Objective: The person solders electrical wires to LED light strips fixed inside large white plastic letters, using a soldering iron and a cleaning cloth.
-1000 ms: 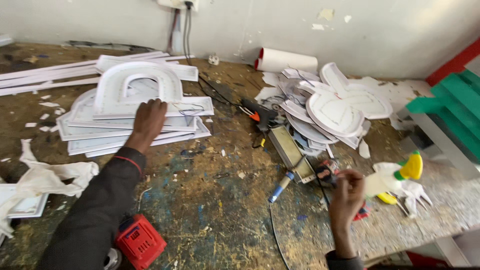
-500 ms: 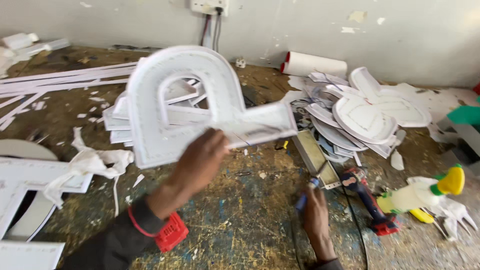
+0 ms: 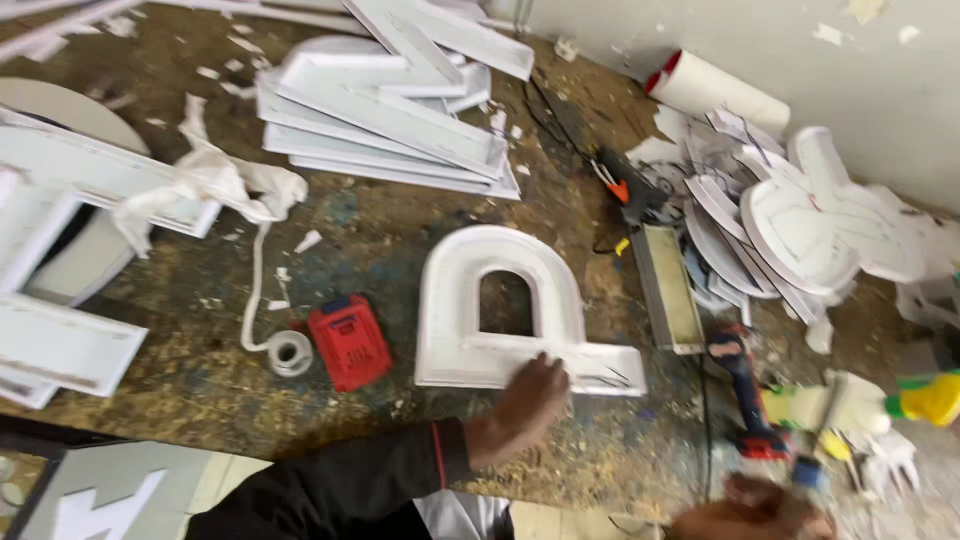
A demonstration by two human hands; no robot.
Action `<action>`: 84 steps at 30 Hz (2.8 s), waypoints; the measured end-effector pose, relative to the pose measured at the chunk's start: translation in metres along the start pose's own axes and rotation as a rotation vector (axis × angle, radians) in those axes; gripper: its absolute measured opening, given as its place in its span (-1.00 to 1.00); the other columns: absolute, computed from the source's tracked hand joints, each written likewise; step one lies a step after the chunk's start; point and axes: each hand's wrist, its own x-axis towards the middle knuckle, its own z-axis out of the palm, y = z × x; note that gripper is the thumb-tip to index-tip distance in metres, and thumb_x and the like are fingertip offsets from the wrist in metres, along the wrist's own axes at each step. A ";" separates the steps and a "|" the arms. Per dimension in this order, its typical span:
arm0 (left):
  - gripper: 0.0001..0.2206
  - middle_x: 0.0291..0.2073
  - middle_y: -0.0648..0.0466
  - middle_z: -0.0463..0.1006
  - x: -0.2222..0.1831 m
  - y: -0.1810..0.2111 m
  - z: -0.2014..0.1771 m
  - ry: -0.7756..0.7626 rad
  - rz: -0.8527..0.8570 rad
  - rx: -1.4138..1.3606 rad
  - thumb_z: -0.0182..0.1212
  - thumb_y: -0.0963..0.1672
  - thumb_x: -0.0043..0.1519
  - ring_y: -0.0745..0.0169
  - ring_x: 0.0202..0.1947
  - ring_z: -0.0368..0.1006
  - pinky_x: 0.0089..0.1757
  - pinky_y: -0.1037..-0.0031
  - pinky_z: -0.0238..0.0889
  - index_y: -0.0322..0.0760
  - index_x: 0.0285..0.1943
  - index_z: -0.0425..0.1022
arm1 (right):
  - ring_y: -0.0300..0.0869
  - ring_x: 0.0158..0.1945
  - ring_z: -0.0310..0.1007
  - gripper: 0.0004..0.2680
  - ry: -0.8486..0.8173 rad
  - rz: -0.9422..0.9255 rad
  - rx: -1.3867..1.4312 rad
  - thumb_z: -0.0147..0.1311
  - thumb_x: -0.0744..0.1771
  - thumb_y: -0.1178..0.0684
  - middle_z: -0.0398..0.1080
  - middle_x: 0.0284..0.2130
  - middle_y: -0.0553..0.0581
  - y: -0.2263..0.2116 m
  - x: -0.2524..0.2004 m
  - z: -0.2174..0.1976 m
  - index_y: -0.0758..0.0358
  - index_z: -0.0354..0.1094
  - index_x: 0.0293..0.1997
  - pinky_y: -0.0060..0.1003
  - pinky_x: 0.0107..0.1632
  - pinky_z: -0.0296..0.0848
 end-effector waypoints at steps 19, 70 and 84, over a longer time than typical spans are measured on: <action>-0.54 -0.12 -0.18 0.66 -0.031 -0.059 -0.137 -0.241 -0.521 -0.177 0.47 0.01 0.38 0.10 -0.25 0.67 -0.26 0.33 0.65 -0.42 0.28 0.55 | -0.32 -0.75 0.14 -0.74 -0.165 0.731 0.335 0.06 0.49 -0.31 -0.02 -0.81 -0.13 0.142 0.041 0.168 -0.06 0.38 -0.22 -0.41 -0.40 0.34; -0.86 -0.30 -0.07 0.72 -0.009 -0.090 -0.122 -0.059 -0.074 -0.359 0.13 -0.14 0.57 0.01 -0.37 0.65 -0.32 0.34 0.53 -0.21 0.01 0.61 | -0.29 -0.56 0.11 -0.76 -0.271 0.961 0.643 0.14 0.43 -0.29 0.02 -0.69 -0.17 0.167 0.061 0.144 -0.03 0.57 -0.08 -0.43 -0.39 0.20; -0.85 -0.02 -0.11 0.54 0.006 -0.087 -0.071 -0.290 0.238 0.287 0.04 -0.19 0.59 0.12 -0.25 0.61 -0.50 0.41 0.32 -0.37 0.14 0.53 | -0.29 -0.58 0.11 -0.81 -0.197 0.987 0.627 0.17 0.44 -0.22 0.04 -0.71 -0.15 0.162 0.056 0.147 -0.01 0.59 -0.10 -0.38 -0.40 0.19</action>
